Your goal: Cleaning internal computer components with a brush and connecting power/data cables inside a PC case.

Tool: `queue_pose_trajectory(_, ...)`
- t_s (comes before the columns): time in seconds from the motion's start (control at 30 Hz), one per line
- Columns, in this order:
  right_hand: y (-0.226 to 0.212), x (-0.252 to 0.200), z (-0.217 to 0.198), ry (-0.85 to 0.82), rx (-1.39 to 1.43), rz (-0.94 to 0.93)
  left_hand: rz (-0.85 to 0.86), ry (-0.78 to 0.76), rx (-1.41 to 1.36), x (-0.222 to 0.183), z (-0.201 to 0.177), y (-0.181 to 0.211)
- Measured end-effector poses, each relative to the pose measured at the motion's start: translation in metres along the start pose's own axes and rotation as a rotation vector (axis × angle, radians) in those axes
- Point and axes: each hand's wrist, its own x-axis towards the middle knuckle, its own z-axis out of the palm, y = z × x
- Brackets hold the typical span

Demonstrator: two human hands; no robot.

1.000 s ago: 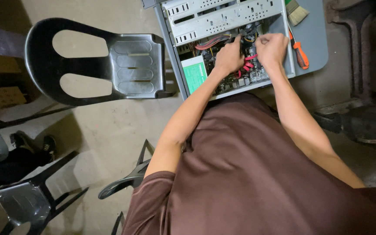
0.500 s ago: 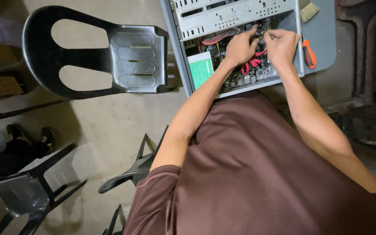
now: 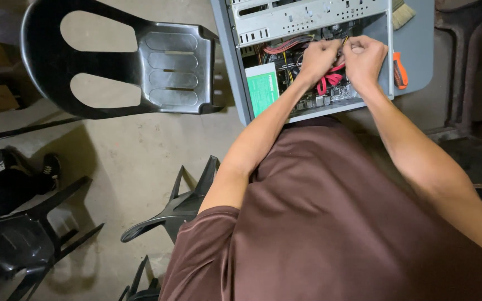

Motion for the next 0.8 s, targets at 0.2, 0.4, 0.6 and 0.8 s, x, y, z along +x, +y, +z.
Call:
queue_pose_trajectory(0.2,-0.021,-0.003,-0.006,-0.075,0.194,0.138,-0.365,0.067,-0.406,0.014,0.005,-0.006)
queue_pose_trajectory(0.4,-0.020,-0.003,-0.009,-0.085,0.120,0.035,-0.506,0.092,-0.652,0.028,0.008,-0.024)
queue_pose_trajectory(0.6,-0.012,-0.006,-0.013,-0.133,0.285,0.096,-0.518,-0.016,-0.823,0.030,0.010,-0.035)
queue_pose_trajectory(0.8,0.003,-0.011,-0.015,-0.242,0.392,0.199,-0.431,0.018,-0.788,0.040,0.008,-0.044)
